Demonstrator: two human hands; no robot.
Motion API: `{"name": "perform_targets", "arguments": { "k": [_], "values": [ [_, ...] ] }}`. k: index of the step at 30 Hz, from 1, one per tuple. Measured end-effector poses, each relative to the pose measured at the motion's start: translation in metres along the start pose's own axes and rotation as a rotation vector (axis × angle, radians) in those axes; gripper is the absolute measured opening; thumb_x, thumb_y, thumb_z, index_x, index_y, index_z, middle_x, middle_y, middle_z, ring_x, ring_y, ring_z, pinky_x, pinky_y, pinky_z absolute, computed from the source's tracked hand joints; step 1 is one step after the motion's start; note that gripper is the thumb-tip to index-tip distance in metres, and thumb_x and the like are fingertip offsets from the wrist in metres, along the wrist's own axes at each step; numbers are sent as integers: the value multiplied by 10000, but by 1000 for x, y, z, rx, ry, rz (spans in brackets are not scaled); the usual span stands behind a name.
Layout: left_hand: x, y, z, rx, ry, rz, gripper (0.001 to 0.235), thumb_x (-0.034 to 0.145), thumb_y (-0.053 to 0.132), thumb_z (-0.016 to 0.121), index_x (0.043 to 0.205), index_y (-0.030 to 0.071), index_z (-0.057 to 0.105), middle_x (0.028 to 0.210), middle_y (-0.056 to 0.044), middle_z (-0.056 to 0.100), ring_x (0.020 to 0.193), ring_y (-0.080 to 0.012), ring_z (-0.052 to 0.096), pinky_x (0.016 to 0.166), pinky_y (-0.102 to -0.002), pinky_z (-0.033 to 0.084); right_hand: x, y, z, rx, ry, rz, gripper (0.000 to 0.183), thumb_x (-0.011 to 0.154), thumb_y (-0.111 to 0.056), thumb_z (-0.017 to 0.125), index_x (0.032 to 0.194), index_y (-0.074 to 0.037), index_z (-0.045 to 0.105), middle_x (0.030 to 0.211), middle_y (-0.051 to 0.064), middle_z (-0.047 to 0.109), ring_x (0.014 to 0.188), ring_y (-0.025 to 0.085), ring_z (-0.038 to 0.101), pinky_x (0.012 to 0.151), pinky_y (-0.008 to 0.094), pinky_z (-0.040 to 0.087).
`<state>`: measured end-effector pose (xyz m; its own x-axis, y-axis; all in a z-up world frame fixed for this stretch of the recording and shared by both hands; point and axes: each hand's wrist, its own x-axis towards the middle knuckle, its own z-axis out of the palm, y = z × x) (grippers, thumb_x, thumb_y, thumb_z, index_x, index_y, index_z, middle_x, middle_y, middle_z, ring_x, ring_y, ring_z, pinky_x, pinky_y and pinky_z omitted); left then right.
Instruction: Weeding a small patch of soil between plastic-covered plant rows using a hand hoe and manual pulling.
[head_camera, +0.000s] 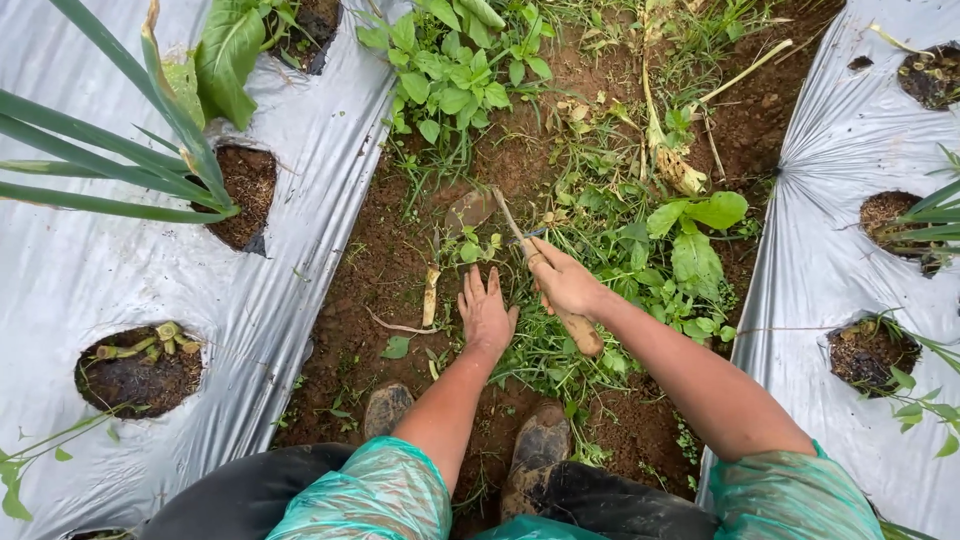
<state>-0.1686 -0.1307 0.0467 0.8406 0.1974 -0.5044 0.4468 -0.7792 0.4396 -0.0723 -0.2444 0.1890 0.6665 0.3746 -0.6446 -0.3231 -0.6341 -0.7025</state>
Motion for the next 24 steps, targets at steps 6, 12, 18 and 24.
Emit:
{"name": "perform_targets", "arguments": {
  "k": [6, 12, 18, 24],
  "values": [
    [-2, 1, -1, 85, -11, -31, 792, 985, 408, 662, 1626, 130, 289, 1696, -195, 133, 1581, -349, 117, 1240, -571, 191, 17, -27, -20, 170, 284, -158, 646, 1011, -202, 355, 1590, 33, 192, 887, 169, 588, 642, 220, 676, 561, 345, 638],
    [-9, 12, -26, 49, 90, -88, 1119, 888, 407, 781, 1671, 168, 17, 1699, -252, -91, 1583, -400, -37, 1232, -624, 98, 8, 34, -14, -43, 21, 26, 645, 978, -283, 401, 1574, -63, 290, 801, 154, 653, 569, 242, 712, 497, 371, 648],
    [2, 6, -12, 30, 97, -76, 1240, 837, 367, 840, 1665, 143, -55, 1692, -270, -88, 1576, -418, -63, 1222, -648, 61, -52, 9, -9, -184, -187, 159, 625, 1011, -190, 370, 1602, -39, 235, 841, 123, 607, 596, 173, 639, 499, 290, 601],
    [14, -4, 8, 26, 39, -165, 1198, 816, 477, 831, 1660, 117, 61, 1707, -227, 71, 1595, -349, -13, 1235, -615, 71, -42, 27, -26, -167, -108, 95, 619, 1002, -235, 377, 1582, -43, 277, 825, 132, 611, 591, 198, 683, 530, 317, 635]
  ]
}}
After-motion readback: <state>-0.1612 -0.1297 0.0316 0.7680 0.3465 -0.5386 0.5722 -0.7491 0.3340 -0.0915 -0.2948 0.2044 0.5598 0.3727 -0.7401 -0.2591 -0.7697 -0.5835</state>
